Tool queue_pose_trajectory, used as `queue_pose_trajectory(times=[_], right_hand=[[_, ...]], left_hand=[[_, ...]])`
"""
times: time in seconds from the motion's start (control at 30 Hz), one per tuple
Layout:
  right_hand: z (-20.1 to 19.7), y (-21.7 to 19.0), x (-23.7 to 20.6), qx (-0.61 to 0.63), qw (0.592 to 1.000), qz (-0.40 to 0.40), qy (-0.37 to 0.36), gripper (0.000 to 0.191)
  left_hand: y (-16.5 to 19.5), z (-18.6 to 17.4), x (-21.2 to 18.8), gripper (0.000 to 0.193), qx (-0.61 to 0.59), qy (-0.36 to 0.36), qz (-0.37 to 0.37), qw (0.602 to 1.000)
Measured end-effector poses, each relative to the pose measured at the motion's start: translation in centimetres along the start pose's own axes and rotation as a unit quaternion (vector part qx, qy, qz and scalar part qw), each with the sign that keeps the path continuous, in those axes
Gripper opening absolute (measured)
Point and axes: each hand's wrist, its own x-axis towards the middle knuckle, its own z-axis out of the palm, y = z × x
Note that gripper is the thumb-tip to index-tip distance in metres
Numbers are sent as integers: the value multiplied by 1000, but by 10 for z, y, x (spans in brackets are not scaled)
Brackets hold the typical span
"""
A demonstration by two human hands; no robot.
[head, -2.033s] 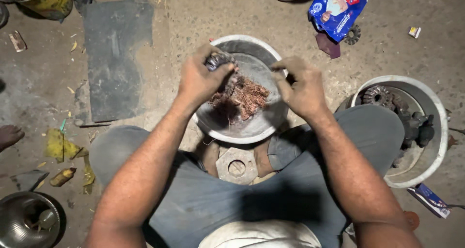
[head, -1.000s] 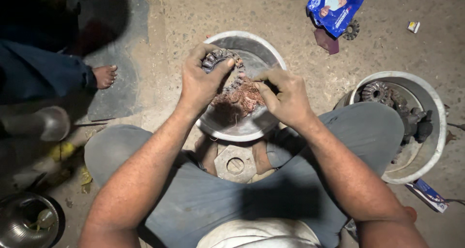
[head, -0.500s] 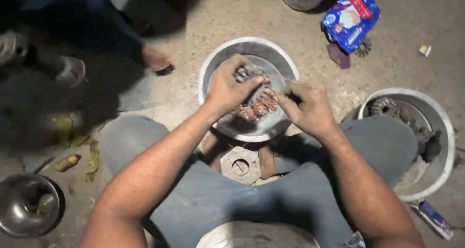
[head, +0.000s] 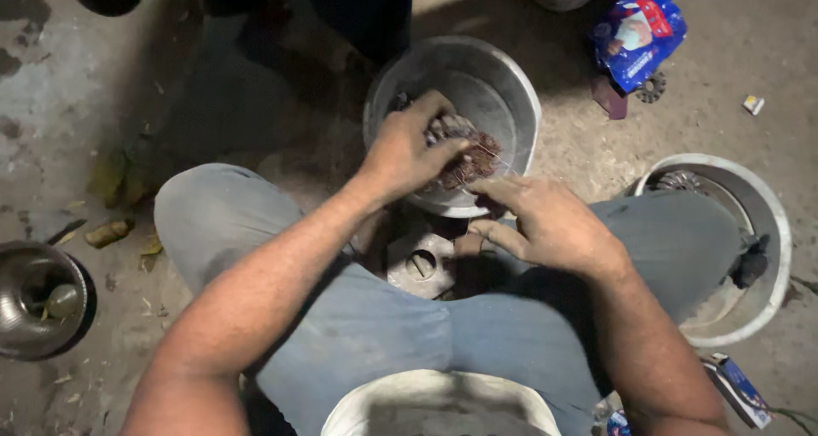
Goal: The person sits on the floor with a basin between their legs and pulls copper windings out of electric motor armatures by hand. They tear and strip the copper wire from the laminated steel cores, drop the copper into the basin, and set stripped cores aside with other finished armatures.
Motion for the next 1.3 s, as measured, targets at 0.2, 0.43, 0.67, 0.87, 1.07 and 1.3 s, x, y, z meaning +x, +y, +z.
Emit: queue_pose_trajectory(times=[0.2,0.43,0.67,0.87,1.07,1.3], right_hand=[[-17,-14,-3,40,963,92,250,16],[5,26,8,-39,959,-11,279,26],[30,-3,6,175,980,79,59,47],[40,-17,27,65,997,-24,31,64],[29,-12,34,71,996,-49,18,58],[8,24,22,113,969,-104,195,23]], left_hand=[[9,-30,-2,35,-38,-8,-21,999],[14,-39,1,38,-43,-33,53,997],[-5,-31,9,35,-80,31,61,994],[-10,-24,15,32,-307,-2,-19,952],[-3,-18,22,42,-245,14,-18,969],[-5,-20,35,51,-260,3,12,966]])
